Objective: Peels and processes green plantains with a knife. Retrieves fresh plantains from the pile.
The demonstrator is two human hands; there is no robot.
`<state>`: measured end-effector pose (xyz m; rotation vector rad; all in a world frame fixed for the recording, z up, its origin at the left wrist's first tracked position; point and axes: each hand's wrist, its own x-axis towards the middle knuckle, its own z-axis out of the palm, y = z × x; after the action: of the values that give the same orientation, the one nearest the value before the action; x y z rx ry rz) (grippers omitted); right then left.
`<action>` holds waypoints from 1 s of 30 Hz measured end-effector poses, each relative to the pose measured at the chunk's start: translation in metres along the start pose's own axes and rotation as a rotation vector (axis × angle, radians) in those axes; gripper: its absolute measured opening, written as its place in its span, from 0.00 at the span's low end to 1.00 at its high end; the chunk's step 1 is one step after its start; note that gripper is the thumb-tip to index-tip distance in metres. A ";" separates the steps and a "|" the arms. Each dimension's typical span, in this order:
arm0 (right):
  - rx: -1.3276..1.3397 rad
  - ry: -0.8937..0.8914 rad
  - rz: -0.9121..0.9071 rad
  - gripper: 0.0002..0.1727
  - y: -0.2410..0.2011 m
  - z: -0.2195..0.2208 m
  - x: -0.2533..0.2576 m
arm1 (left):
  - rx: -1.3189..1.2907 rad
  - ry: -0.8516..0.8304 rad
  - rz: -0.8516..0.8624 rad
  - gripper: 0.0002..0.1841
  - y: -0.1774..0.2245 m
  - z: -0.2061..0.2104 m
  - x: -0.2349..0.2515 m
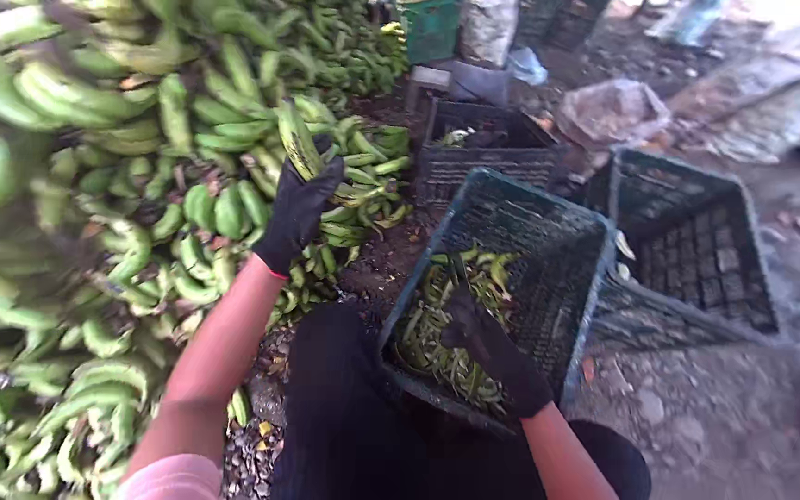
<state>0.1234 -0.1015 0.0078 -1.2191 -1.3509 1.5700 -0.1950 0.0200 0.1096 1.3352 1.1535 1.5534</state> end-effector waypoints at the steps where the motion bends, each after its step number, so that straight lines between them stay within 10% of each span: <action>1: 0.027 0.033 -0.044 0.28 -0.004 0.004 -0.001 | -0.050 -0.036 0.002 0.32 -0.008 0.034 -0.001; 5: 0.120 0.211 -0.153 0.28 0.017 0.010 -0.005 | 0.043 -0.099 -0.017 0.34 -0.049 0.146 -0.033; 9: 0.172 0.368 -0.075 0.31 0.034 0.009 -0.016 | 0.298 -0.227 -0.123 0.39 -0.083 0.173 -0.078; 15: 0.234 0.535 -0.646 0.26 -0.004 0.017 -0.036 | 0.284 -0.246 -0.075 0.36 -0.088 0.193 -0.083; 20: 0.015 0.283 0.332 0.35 0.055 0.003 -0.011 | 0.305 -0.340 -0.134 0.37 -0.090 0.177 -0.089; 26: 0.158 0.373 0.181 0.37 0.021 -0.021 -0.005 | -0.178 -0.378 -0.107 0.38 -0.086 0.181 -0.055; 30: -0.350 0.390 -0.088 0.39 0.017 -0.046 -0.006 | -0.254 -0.504 -0.040 0.37 -0.084 0.176 -0.052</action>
<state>0.1705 -0.0970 -0.0077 -1.5567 -1.4263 0.9903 -0.0139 0.0218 0.0211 1.4089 0.6431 1.1890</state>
